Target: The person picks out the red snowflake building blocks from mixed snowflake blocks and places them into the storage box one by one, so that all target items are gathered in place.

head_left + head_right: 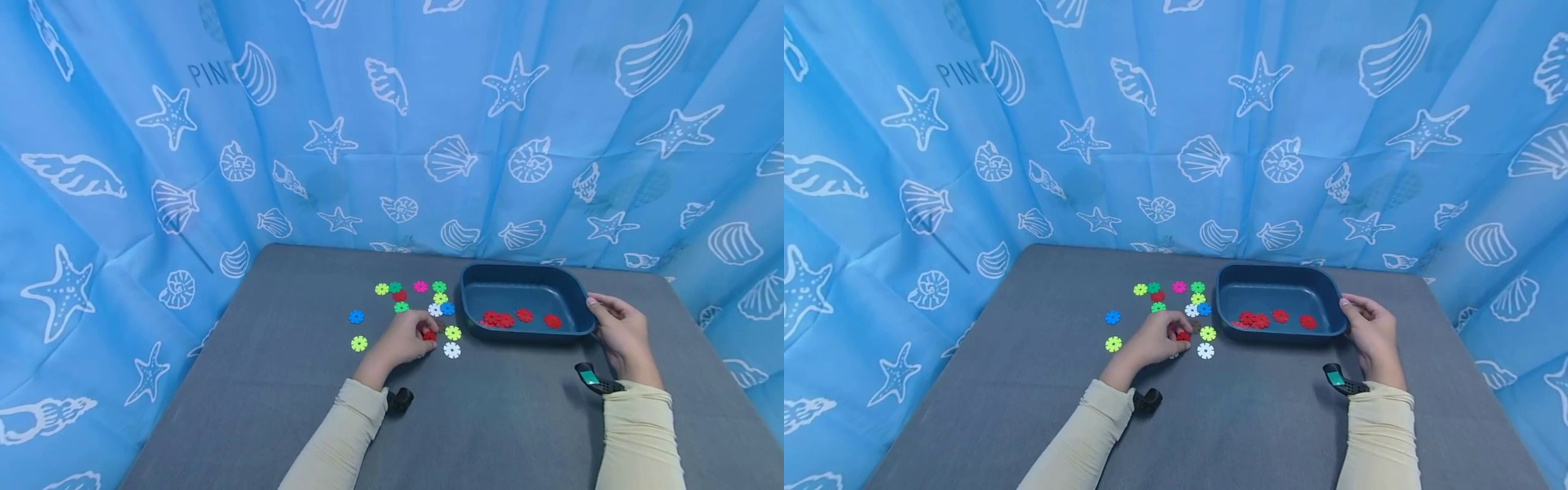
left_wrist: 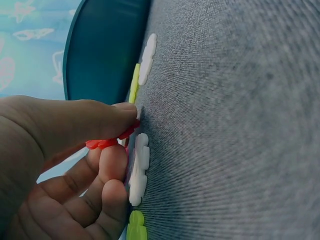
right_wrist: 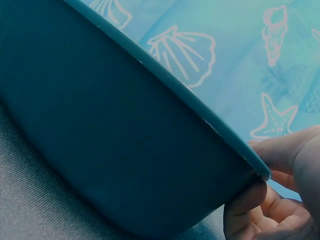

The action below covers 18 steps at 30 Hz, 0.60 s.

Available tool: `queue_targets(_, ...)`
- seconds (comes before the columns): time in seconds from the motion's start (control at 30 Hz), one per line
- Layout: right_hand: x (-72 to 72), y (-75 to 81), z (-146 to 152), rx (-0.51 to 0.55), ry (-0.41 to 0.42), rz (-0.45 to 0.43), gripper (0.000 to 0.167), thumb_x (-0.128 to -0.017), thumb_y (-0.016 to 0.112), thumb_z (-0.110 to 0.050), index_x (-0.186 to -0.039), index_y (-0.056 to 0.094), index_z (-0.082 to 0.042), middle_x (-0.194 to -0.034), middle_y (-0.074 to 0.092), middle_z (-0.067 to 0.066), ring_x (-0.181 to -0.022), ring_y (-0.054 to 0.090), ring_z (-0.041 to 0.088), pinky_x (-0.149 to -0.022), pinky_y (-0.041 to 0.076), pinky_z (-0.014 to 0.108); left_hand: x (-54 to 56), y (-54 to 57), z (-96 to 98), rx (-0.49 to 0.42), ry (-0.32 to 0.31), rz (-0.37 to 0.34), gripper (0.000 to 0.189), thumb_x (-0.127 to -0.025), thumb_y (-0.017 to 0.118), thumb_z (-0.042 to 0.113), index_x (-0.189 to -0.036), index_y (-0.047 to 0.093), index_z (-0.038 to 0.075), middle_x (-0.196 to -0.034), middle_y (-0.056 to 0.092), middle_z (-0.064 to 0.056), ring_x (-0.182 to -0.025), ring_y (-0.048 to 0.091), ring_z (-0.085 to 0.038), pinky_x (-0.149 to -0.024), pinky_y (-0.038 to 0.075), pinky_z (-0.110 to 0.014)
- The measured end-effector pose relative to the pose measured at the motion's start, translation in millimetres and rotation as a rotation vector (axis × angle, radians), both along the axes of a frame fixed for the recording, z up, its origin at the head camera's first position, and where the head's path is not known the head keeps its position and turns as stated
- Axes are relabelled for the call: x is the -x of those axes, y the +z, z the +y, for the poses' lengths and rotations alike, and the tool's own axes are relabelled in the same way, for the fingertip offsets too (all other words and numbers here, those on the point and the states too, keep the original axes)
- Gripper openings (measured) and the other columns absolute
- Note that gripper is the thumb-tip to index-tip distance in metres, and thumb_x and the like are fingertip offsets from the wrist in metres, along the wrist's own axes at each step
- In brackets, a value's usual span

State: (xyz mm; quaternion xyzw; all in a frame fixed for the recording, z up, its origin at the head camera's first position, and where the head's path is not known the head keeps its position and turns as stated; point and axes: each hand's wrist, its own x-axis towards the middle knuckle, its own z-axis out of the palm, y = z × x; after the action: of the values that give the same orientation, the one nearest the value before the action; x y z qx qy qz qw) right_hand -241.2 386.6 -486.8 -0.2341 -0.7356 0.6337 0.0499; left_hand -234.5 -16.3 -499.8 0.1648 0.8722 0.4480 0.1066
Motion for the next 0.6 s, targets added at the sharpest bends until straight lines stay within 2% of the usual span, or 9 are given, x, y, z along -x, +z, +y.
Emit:
queue_targets(0.17, -0.6, -0.3, 1.5, 0.026, 0.007, 0.009, 0.04, -0.105, 0.066, -0.037, -0.138, 0.063, -0.014, -0.107, 0.062, -0.012, -0.09, 0.065, 0.004, -0.066, 0.058, 0.017, 0.4, -1.0, -0.3, -0.003, -0.002, 0.004, 0.017, -0.093, 0.082, 0.008, -0.107, 0.074, 0.007, -0.091, 0.065, 0.0, -0.079, 0.058, -0.014, -0.071, 0.053, -0.024)
queue_targets(0.43, 0.2, -0.9, 2.3, -0.036, 0.019, -0.012, 0.052, -0.106, 0.064, -0.041, -0.148, 0.059, -0.012, -0.108, 0.061, -0.012, -0.092, 0.064, 0.005, -0.068, 0.057, 0.017, -1.0, -0.9, 0.0, -0.008, 0.004, 0.01, 0.017, -0.092, 0.082, 0.008, -0.106, 0.074, 0.008, -0.09, 0.065, 0.0, -0.079, 0.058, -0.013, -0.071, 0.053, -0.024)
queue_targets(0.6, 0.5, -1.6, 2.9, -0.046, 0.023, -0.012, 0.05, -0.106, 0.063, -0.04, -0.147, 0.059, -0.012, -0.107, 0.061, -0.013, -0.091, 0.065, 0.003, -0.068, 0.058, 0.017, -2.0, -1.7, 0.7, -0.01, 0.011, 0.007, 0.016, -0.092, 0.082, 0.008, -0.106, 0.074, 0.008, -0.09, 0.065, 0.0, -0.078, 0.058, -0.013, -0.071, 0.052, -0.023)
